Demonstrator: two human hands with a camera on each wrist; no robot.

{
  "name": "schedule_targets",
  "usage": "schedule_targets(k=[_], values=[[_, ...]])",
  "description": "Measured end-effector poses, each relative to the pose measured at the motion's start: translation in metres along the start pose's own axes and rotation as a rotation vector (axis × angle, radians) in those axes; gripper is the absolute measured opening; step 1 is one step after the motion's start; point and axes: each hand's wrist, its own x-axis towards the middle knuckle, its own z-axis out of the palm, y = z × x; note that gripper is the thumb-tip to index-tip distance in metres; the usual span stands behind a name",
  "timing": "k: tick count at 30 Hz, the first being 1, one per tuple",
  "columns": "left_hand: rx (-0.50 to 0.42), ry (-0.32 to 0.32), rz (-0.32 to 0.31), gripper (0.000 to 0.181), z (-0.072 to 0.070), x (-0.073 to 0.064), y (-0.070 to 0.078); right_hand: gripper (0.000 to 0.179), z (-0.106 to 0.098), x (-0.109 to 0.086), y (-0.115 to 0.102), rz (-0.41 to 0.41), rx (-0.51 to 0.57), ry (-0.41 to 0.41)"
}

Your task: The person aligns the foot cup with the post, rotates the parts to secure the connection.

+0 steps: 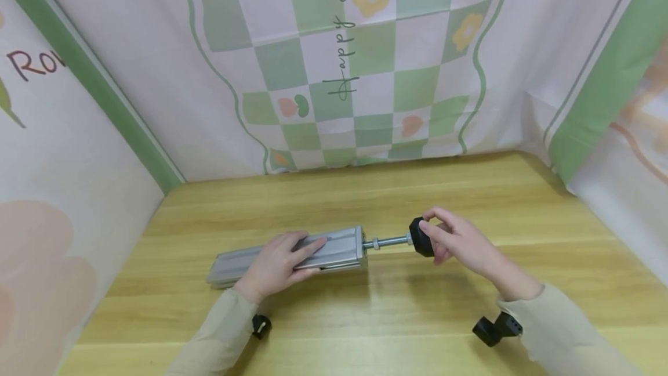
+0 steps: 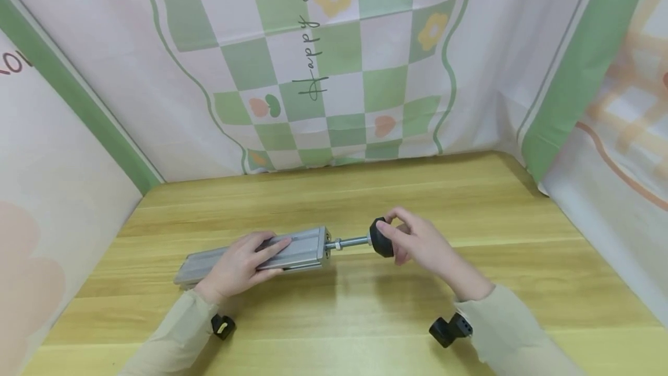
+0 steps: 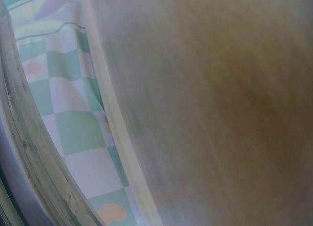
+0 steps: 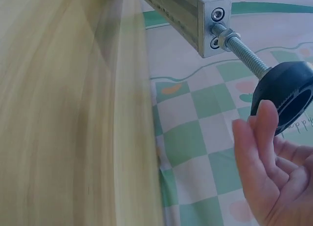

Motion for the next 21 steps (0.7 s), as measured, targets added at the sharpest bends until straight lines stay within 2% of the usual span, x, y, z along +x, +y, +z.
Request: schedule_targets(k=[4,7,11,16,21], values=[[0.000,-0.005,0.003,0.059,0.000,-0.001,0.001,0.036,0.000,0.000,0.002,-0.021,0.030,-0.032],[-0.005,-0.005,0.004,0.058,0.000,-0.001,0.001,0.037,-0.002,-0.002,0.004,-0.077,0.043,-0.052],[-0.009,-0.006,0.003,0.059,0.000,0.000,0.001,0.041,-0.004,-0.005,0.007,-0.216,-0.009,-0.081],[-0.015,-0.002,0.005,0.059,0.000,0.000,0.000,0.069,-0.006,-0.006,0.014,-0.427,-0.137,-0.073],[-0.009,0.007,0.005,0.058,0.000,0.000,0.000,0.075,-0.006,-0.006,0.019,-0.543,-0.155,-0.037]])
